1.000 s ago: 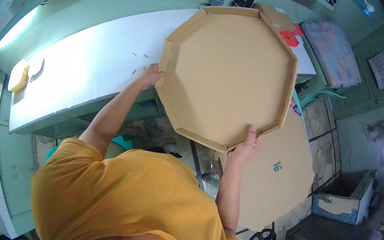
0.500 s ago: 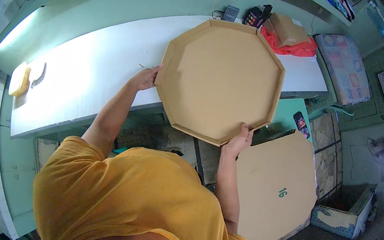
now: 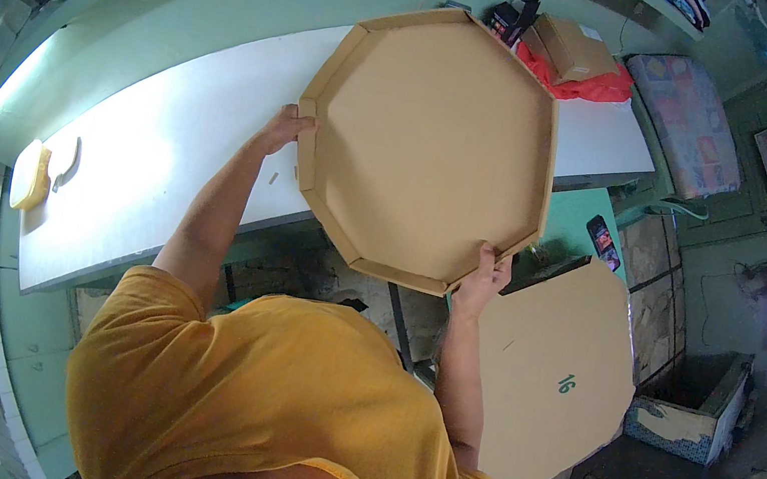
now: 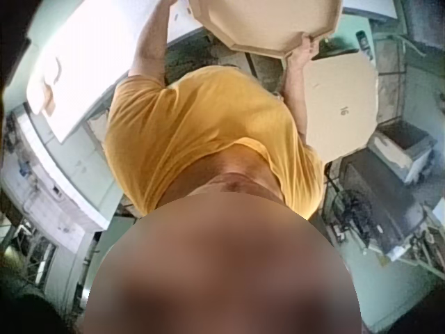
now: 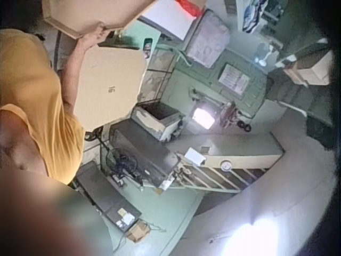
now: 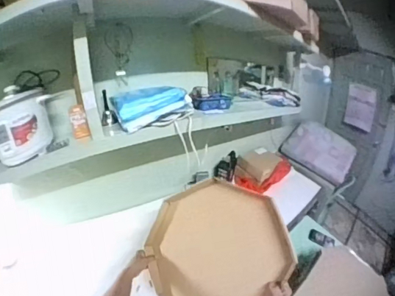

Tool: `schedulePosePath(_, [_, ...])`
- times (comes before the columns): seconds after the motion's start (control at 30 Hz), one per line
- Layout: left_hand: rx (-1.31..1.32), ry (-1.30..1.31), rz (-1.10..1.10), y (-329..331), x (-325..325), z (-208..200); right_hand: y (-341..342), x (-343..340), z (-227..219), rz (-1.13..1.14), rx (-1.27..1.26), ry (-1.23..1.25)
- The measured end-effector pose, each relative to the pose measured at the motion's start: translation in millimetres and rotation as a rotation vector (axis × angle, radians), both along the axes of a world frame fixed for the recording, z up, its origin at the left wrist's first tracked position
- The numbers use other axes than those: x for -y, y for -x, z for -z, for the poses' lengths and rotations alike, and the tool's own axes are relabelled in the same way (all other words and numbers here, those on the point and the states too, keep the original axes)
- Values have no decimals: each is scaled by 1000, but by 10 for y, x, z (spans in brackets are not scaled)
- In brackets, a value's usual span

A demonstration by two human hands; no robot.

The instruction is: The person repeatedly folds flat octagonal cardboard pizza boxes into three-dimensional containers by hand. They pick each box from a stack, fold the side flaps inward, and place the finished box on a growing pile to the left.

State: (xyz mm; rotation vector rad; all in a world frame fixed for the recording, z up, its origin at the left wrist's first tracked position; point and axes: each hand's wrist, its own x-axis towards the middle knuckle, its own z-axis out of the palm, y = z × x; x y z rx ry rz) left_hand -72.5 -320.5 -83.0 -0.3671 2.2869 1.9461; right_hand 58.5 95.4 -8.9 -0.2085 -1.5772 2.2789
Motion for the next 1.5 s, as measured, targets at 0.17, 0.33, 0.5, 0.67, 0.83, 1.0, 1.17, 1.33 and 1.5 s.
schedulePosePath(0.17, [-84, 355, -112, 59, -112, 22, -65, 108, -102, 1, -34, -76])
schedulePosePath(0.33, [-65, 341, -168, 44, -209, 230, -11, 119, -39, 26, 61, -36])
schedulePosePath(0.5, [176, -528, 0, 0, -48, 361, 72, -33, 102, 70, 147, 47])
schedulePosePath(0.67, [356, -392, -26, -118, 56, 523, 51, -139, 226, 138, 92, -4])
schedulePosePath(0.83, [189, 73, 39, -95, -1, 584, 38, -190, 157, 134, 91, -71])
schedulePosePath(1.0, [205, -211, -139, -231, -207, 522, 62, 57, -70, -4, 116, -14])
schedulePosePath(1.17, [222, -418, -727, -708, -2, 681, 107, 342, -289, -397, -17, 55])
schedulePosePath(1.33, [-41, -829, -1379, -1201, 852, 993, 58, 218, -355, -379, 88, 1])
schedulePosePath(1.5, [-12, -887, -1463, -1603, 1581, 1109, -51, -5, -303, -356, 129, 55])
